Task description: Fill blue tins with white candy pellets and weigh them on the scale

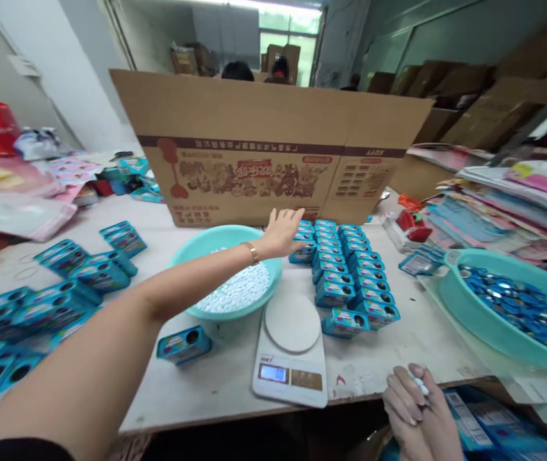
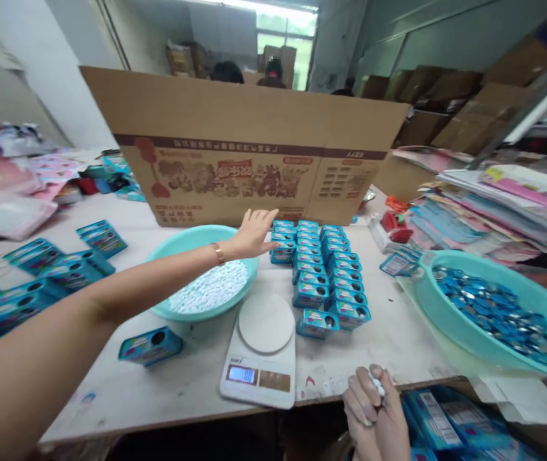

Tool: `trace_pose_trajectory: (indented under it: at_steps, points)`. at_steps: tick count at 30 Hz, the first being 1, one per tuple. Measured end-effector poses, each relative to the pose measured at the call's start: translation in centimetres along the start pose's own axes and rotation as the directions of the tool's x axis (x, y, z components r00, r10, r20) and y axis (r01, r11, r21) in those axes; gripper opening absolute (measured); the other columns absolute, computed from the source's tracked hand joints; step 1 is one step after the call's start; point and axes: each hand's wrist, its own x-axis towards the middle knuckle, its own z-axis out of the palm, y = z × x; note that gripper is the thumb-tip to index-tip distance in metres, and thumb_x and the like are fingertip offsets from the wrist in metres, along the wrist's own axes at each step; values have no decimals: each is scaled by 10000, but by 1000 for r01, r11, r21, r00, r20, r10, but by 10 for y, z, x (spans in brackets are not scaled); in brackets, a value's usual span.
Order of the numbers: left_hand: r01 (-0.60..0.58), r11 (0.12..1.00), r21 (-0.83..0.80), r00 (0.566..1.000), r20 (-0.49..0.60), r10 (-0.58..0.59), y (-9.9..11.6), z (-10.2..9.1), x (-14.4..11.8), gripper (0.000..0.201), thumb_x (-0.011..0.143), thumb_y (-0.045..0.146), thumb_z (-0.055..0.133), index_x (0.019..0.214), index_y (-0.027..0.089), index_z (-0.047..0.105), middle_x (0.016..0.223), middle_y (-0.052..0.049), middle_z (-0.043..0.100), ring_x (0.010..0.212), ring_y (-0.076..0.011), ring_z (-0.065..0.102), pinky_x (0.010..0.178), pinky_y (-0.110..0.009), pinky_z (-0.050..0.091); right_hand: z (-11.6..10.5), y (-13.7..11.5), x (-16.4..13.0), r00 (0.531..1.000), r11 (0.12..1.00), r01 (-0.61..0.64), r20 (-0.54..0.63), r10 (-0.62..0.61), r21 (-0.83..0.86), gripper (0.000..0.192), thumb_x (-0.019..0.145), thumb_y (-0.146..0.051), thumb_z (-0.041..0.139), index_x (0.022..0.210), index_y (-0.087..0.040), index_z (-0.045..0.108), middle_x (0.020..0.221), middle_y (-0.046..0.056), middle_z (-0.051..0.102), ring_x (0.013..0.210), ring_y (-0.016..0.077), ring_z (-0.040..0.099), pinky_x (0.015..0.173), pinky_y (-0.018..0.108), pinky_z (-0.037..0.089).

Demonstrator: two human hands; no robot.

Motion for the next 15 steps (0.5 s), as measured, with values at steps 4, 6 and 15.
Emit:
trace_pose_trajectory:
  at_steps: [4, 6, 15]
  points:
    - [3, 991, -134, 1000, -15, -5, -36, -57, -109, 793, 837, 528, 611, 1456, 142, 300, 1323, -165, 531, 1222, -318, 493, 1043, -468, 364, 14, 2, -5, 999, 999, -42, 24, 42, -31, 195, 796, -113, 664, 779, -206, 494, 522, -100, 441, 363, 47, 402, 333, 143, 330]
    - [87, 984, -152, 996, 4, -88, -48, -70, -176, 806, 821, 545, 626, 1459, 175, 302, 1237, -142, 590, 1143, -313, 544, 991, -475, 405, 20, 9, -4, 996, 996, -75, 48, 77, -46, 209, 785, -81, 652, 775, -207, 486, 522, -100, 446, 362, 50, 412, 338, 146, 346]
    - [307, 926, -218, 940, -82, -331, -43, -5, -329, 897, 839, 270, 608, 1533, 222, 42, 1078, -99, 637, 953, -274, 627, 848, -444, 498, 74, 54, 7, 965, 980, -160, 191, 181, -117, 238, 780, -116, 690, 799, -206, 471, 524, -121, 356, 355, 45, 332, 311, 147, 279]
